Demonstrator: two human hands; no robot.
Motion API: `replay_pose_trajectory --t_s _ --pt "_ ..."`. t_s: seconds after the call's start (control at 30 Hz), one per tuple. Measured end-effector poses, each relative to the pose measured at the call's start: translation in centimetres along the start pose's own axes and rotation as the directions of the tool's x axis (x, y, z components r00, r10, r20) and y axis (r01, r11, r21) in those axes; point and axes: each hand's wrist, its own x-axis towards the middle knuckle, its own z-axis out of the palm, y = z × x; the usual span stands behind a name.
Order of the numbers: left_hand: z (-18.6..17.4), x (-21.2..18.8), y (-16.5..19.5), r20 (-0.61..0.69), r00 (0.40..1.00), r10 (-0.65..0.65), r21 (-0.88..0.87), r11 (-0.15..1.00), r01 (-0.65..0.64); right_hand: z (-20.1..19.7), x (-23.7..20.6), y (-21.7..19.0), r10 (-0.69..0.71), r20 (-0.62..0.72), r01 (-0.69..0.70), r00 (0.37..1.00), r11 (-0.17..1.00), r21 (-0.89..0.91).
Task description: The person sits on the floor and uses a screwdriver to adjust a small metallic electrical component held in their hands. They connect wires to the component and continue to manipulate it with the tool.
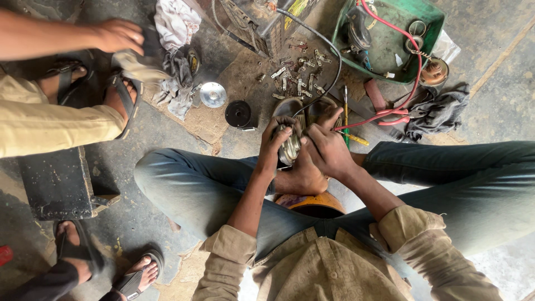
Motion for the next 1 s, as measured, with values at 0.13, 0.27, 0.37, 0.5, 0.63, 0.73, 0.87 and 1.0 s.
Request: replay_pose_trajectory --t_s 0.13,0.27,0.37,0.5,0.63,0.73,0.87,1.0 --pt "0.06 -0.15 0.15 0.014 0.999 -0.033 -0.094 0.995 0.034 -0.14 -0.02 0.08 -0.028 0.061 0.029 0.998 0.999 -0.019" --pt "0.31 -0.16 0.23 0.029 1.0 0.012 -0.023 1.0 -0.011 0.08 0.09 0.22 0.155 0.126 -0.146 0.98 0.986 -0.081" --pt "0.42 -0.04 0.33 0.03 0.999 0.027 -0.019 0.999 -0.027 -0.06 0.03 0.15 0.065 0.05 -0.063 0.997 0.997 -0.04" --pt "0.43 -0.04 0.44 0.053 0.998 -0.015 -0.127 0.992 0.021 -0.23 0.13 -0.04 0.006 0.043 -0.005 0.999 1.0 -0.013" --pt "0.39 0.04 0.45 0.02 0.999 0.027 -0.026 0.999 -0.027 -0.22 0.15 -0.06 0.106 0.089 -0.104 0.99 0.994 -0.022" --pt "0.33 0.06 0.4 0.018 1.0 0.011 -0.07 0.997 -0.01 -0.18 0.09 0.11 -0.006 0.024 0.005 1.0 1.0 0.026" --pt "0.35 0.08 0.37 0.038 0.999 0.016 -0.069 0.998 -0.013 -0.12 0.05 0.49 0.075 0.094 -0.073 0.993 0.997 -0.02" --pt "0.28 0.03 0.5 0.029 0.998 0.052 -0.046 0.998 -0.05 -0.15 -0.18 0.84 0.063 0.103 -0.062 0.993 0.998 -0.014"
